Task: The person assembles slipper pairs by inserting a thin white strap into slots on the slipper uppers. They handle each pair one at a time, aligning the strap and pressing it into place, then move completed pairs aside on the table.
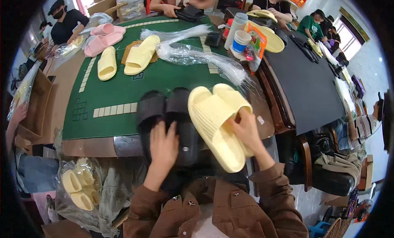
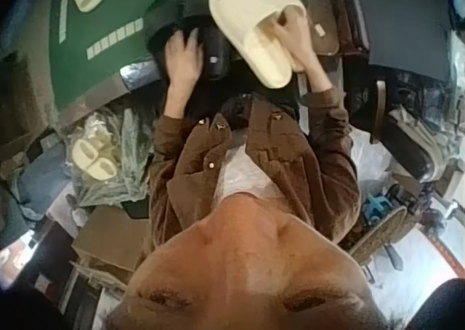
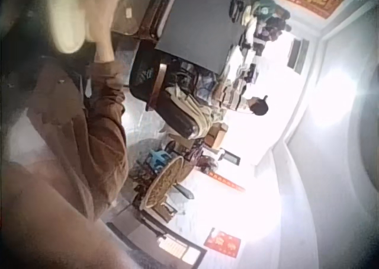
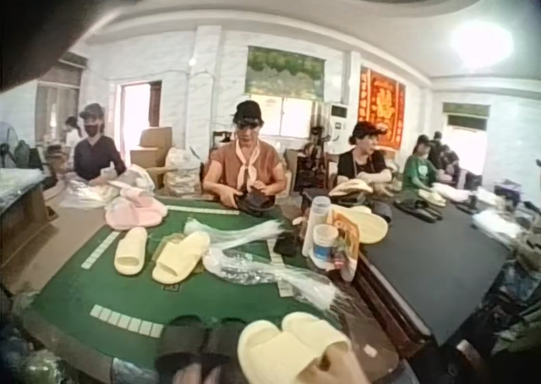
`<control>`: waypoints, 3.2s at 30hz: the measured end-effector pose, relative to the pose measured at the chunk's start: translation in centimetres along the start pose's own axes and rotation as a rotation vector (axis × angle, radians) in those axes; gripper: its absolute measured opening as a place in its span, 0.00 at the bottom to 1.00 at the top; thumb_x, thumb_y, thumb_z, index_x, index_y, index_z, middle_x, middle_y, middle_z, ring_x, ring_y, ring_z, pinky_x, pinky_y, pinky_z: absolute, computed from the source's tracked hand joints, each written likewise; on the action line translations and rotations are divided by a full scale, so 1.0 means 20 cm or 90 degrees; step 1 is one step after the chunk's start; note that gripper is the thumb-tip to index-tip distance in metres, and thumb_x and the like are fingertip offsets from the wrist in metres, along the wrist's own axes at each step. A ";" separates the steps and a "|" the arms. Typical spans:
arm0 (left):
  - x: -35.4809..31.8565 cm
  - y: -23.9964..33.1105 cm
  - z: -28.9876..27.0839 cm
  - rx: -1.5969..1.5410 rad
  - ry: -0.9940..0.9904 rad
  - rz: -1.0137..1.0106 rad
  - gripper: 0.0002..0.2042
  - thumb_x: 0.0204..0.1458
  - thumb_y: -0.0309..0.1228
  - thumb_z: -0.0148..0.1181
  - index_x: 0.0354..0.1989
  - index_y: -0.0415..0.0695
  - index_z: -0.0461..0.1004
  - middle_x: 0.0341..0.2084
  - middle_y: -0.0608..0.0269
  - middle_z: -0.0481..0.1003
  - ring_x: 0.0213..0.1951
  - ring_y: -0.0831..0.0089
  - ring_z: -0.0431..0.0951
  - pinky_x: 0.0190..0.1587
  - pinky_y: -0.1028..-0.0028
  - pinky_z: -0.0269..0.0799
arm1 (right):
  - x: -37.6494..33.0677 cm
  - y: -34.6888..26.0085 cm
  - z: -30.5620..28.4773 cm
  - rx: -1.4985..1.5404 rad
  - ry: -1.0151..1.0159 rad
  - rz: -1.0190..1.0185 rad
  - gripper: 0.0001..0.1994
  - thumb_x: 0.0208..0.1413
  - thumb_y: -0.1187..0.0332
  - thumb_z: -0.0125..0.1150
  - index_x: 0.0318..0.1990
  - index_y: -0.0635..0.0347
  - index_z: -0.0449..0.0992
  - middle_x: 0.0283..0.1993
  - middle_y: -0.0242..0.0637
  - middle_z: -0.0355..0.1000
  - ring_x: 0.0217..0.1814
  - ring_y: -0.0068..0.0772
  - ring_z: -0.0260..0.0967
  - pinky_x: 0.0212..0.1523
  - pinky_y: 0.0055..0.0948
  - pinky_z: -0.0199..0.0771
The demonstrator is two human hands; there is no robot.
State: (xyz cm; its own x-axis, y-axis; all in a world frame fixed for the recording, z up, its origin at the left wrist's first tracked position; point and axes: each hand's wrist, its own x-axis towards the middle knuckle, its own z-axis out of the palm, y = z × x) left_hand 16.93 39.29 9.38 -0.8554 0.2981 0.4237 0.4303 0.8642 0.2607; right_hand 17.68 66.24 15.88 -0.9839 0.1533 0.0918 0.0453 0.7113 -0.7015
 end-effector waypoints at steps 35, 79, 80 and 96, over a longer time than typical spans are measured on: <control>0.31 -0.24 0.12 -0.274 0.006 -0.010 0.25 0.58 0.34 0.54 0.64 0.42 0.61 0.67 0.42 0.53 0.69 0.45 0.50 0.68 0.55 0.49 | 0.14 -0.06 0.48 0.146 -0.077 -0.119 0.15 0.60 0.70 0.50 0.53 0.63 0.69 0.29 0.49 0.75 0.32 0.49 0.75 0.33 0.42 0.73; 0.13 -0.26 -0.05 -0.414 0.042 -0.111 0.28 0.55 0.28 0.55 0.64 0.35 0.56 0.63 0.42 0.58 0.66 0.48 0.56 0.67 0.60 0.53 | 0.43 -0.23 0.43 0.122 -0.057 -0.388 0.05 0.53 0.81 0.56 0.38 0.67 0.74 0.42 0.46 0.75 0.45 0.45 0.74 0.48 0.35 0.72; 0.07 -0.28 -0.11 -0.342 0.070 -0.109 0.27 0.55 0.28 0.54 0.63 0.35 0.57 0.61 0.41 0.60 0.64 0.47 0.60 0.65 0.60 0.57 | 0.44 -0.23 0.42 0.143 -0.057 -0.380 0.05 0.53 0.81 0.56 0.38 0.67 0.74 0.43 0.46 0.75 0.46 0.44 0.74 0.48 0.35 0.72; -1.24 -0.86 -0.42 0.203 -0.232 -0.651 0.43 0.44 0.49 0.67 0.62 0.33 0.54 0.52 0.37 0.68 0.46 0.45 0.76 0.47 0.55 0.73 | 0.64 0.00 0.28 -0.076 0.001 -0.289 0.06 0.55 0.74 0.57 0.37 0.64 0.78 0.34 0.44 0.72 0.38 0.41 0.71 0.40 0.34 0.70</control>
State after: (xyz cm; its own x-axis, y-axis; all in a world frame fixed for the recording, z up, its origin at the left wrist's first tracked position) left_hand 33.13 13.66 1.76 -0.8196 -0.5521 -0.1531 -0.5675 0.8190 0.0844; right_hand 4.02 64.38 13.17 -0.9082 -0.1908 0.3724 -0.3706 0.7801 -0.5042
